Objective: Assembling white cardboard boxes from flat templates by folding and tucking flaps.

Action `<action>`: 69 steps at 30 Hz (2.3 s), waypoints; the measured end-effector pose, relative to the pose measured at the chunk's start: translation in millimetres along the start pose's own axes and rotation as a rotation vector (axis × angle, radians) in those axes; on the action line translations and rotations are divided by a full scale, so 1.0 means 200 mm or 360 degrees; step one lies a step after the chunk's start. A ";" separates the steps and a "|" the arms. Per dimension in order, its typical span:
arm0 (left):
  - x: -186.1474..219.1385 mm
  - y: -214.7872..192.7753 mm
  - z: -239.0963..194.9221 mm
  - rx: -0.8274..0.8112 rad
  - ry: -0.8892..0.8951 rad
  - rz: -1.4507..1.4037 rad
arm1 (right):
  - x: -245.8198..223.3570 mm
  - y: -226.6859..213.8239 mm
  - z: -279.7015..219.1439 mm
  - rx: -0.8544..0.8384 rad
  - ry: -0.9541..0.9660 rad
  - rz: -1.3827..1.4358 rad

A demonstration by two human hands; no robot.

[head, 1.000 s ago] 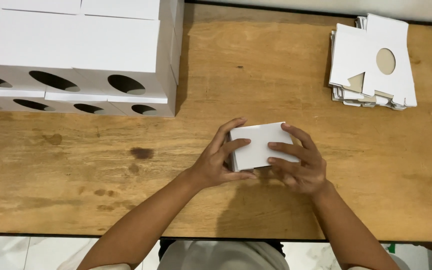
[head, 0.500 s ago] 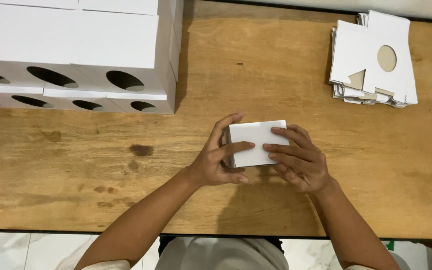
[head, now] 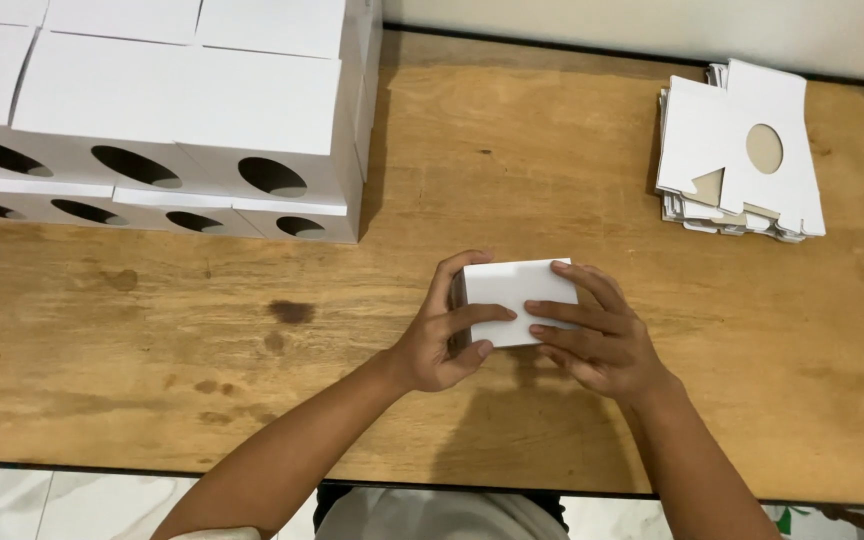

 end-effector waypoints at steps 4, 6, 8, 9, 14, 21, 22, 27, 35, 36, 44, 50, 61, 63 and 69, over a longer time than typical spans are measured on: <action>0.00 -0.02 -0.01 0.0027 0.0055 0.0070 | 0.00 -0.02 0.00 -0.0030 0.0009 -0.0112; -0.02 -0.04 -0.01 0.0131 0.0072 0.0148 | 0.04 -0.06 -0.02 0.0083 0.0050 -0.0469; -0.04 -0.04 -0.04 0.0165 0.0116 0.0233 | 0.06 -0.08 -0.05 0.0156 0.0138 -0.0558; -0.05 -0.04 -0.05 0.0200 0.0153 0.0313 | 0.08 -0.09 -0.07 0.0227 0.0232 -0.0647; 0.02 -0.05 0.03 0.0230 0.0088 0.0416 | 0.09 -0.09 -0.10 0.0099 0.0383 -0.0281; -0.01 -0.05 0.03 -0.0084 -0.0125 0.0353 | 0.07 -0.05 -0.06 -0.0168 0.0436 -0.0209; 0.00 -0.05 0.04 -0.0080 -0.0113 0.0357 | 0.07 -0.05 -0.07 -0.0166 0.0423 -0.0211; -0.01 -0.07 0.05 0.0230 -0.0084 0.0424 | 0.10 -0.04 -0.12 0.0084 0.0615 -0.0416; 0.11 -0.11 0.10 0.0462 0.0175 0.0615 | 0.02 -0.01 -0.03 0.0112 0.0343 -0.0091; 0.17 -0.11 0.11 0.0477 0.0203 0.0649 | 0.01 0.00 -0.02 0.0146 0.0241 -0.0126; 0.66 -0.37 0.49 0.0213 0.0384 0.0751 | -0.09 -0.02 0.51 0.0295 -0.0079 0.0167; 0.85 -0.72 0.82 0.0448 0.0703 0.1122 | -0.16 0.19 1.10 0.0180 -0.0282 0.0215; 0.46 -1.07 1.01 0.0689 0.0442 0.1292 | 0.08 0.51 1.35 0.0050 -0.0250 0.0022; 0.41 -1.07 1.02 0.0672 0.0357 0.1283 | 0.12 0.53 1.35 0.0022 -0.0232 -0.0022; 0.37 -1.07 1.00 0.0656 0.0328 0.1209 | 0.19 0.54 1.32 -0.0039 -0.0211 -0.0009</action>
Point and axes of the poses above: each hand's wrist, its own z-axis towards the middle knuckle, its own y-axis out of the palm, x = y × z, the point moved 3 cm from there along z, towards the middle knuckle, and after that the axes turned 9 degrees about x, right-handed, at the moved point
